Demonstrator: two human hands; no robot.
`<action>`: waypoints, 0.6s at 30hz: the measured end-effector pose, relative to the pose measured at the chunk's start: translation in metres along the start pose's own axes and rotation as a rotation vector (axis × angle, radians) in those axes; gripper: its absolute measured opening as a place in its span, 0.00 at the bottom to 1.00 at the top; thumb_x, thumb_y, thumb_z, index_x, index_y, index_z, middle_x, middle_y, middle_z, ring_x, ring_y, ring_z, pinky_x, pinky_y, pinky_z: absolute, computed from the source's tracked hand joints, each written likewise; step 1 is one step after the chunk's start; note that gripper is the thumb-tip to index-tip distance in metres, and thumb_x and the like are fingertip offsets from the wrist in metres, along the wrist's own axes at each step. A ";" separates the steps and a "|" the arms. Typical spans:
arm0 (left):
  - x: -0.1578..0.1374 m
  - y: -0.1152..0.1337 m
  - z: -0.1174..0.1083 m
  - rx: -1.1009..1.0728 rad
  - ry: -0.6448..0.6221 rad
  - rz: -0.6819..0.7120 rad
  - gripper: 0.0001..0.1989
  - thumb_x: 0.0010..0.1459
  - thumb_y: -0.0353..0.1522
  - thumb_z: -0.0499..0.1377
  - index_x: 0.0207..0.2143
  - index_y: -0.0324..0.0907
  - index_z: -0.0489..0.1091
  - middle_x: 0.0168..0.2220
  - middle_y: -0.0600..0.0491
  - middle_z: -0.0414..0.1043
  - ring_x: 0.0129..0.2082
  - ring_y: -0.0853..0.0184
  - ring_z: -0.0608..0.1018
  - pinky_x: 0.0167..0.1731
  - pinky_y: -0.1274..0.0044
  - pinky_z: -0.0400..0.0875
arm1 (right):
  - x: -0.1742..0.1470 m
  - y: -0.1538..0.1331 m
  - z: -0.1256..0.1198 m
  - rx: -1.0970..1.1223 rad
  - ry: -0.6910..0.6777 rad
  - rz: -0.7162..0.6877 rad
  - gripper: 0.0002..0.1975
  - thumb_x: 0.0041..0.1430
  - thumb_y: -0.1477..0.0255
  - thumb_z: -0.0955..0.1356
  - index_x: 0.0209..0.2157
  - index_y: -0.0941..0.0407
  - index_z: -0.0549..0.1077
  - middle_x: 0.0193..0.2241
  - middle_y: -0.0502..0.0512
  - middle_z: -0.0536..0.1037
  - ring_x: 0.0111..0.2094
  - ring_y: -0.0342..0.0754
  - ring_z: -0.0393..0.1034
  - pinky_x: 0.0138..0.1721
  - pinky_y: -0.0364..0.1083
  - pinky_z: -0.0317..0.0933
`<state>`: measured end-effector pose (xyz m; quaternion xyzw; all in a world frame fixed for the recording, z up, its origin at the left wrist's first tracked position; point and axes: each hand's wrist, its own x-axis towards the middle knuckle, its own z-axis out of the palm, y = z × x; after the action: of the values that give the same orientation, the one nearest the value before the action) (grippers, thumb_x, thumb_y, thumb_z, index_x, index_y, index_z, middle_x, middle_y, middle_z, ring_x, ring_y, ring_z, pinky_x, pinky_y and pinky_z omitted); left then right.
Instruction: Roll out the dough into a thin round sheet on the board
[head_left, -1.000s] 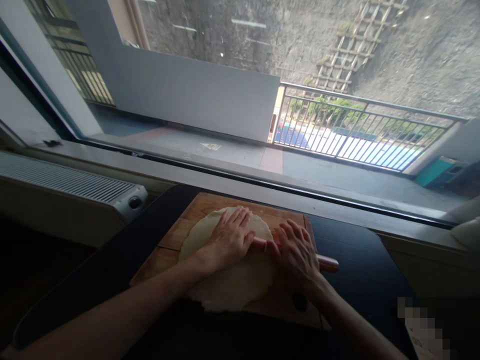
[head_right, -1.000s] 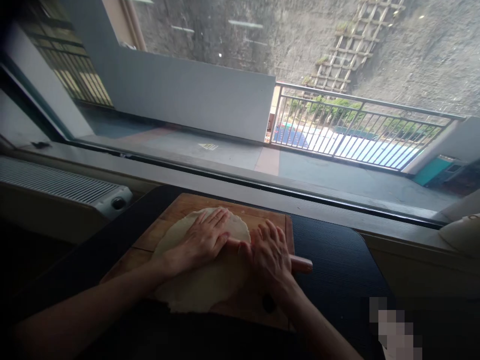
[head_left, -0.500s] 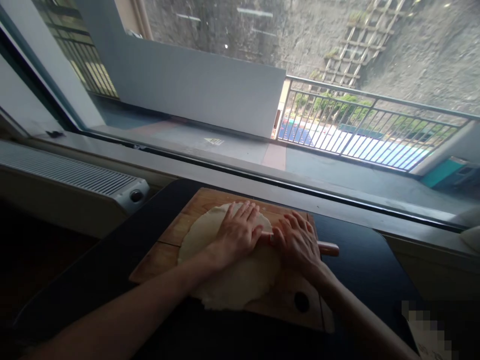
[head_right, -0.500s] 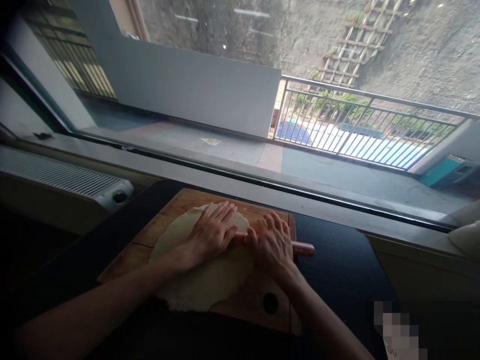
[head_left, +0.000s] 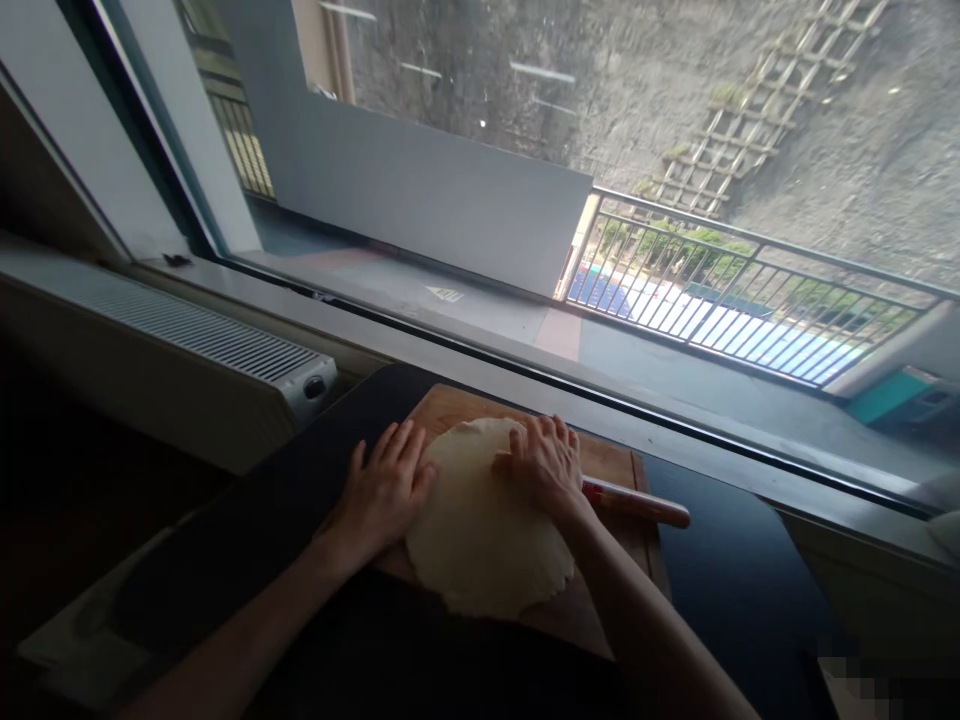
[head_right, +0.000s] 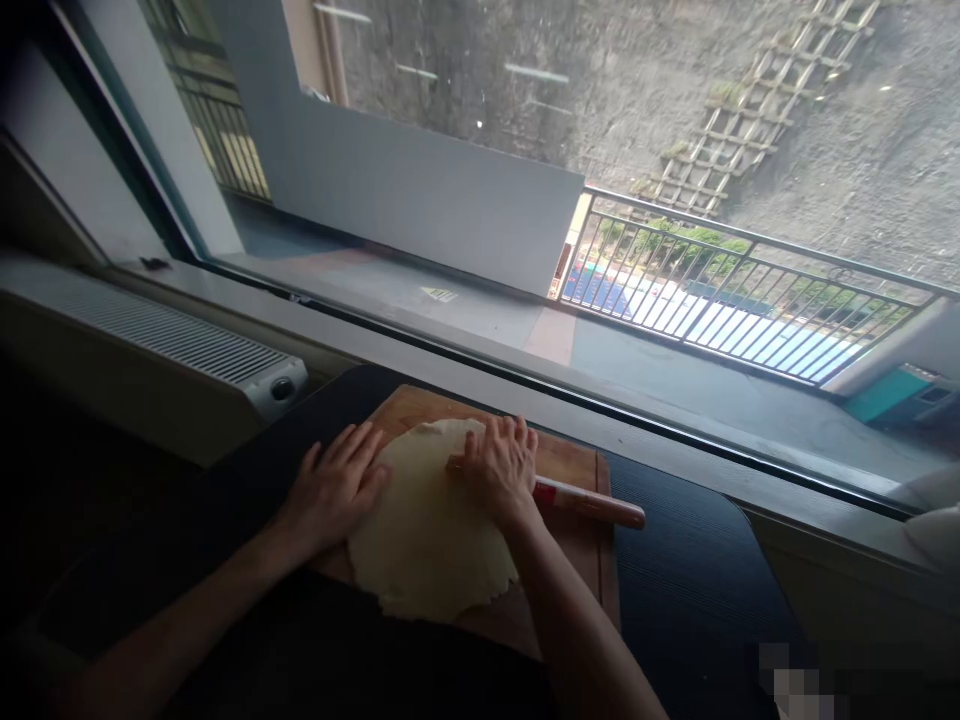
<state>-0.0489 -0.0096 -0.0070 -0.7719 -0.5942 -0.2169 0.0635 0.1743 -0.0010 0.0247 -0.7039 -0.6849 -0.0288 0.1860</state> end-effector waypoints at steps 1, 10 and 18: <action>-0.005 -0.005 0.001 0.016 -0.025 0.001 0.25 0.60 0.41 0.43 0.55 0.37 0.60 0.60 0.44 0.55 0.61 0.56 0.55 0.56 0.57 0.48 | 0.011 -0.002 0.003 -0.008 -0.011 0.033 0.24 0.63 0.58 0.51 0.54 0.53 0.62 0.56 0.58 0.60 0.59 0.54 0.47 0.56 0.56 0.41; -0.008 -0.004 -0.003 -0.018 -0.044 0.033 0.27 0.60 0.42 0.44 0.58 0.38 0.57 0.61 0.44 0.52 0.62 0.58 0.52 0.58 0.59 0.44 | -0.009 -0.016 -0.003 -0.071 -0.089 -0.048 0.24 0.63 0.59 0.52 0.56 0.53 0.60 0.56 0.57 0.61 0.59 0.53 0.48 0.55 0.53 0.47; -0.009 -0.005 -0.006 -0.059 -0.064 0.061 0.27 0.60 0.42 0.45 0.58 0.38 0.57 0.61 0.45 0.52 0.62 0.58 0.51 0.59 0.59 0.45 | 0.030 -0.007 0.003 -0.156 0.006 -0.048 0.23 0.63 0.59 0.52 0.53 0.55 0.63 0.55 0.58 0.62 0.58 0.53 0.48 0.55 0.54 0.45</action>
<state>-0.0571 -0.0181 -0.0065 -0.7979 -0.5653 -0.2074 0.0284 0.1686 0.0288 0.0328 -0.6996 -0.6966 -0.0887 0.1318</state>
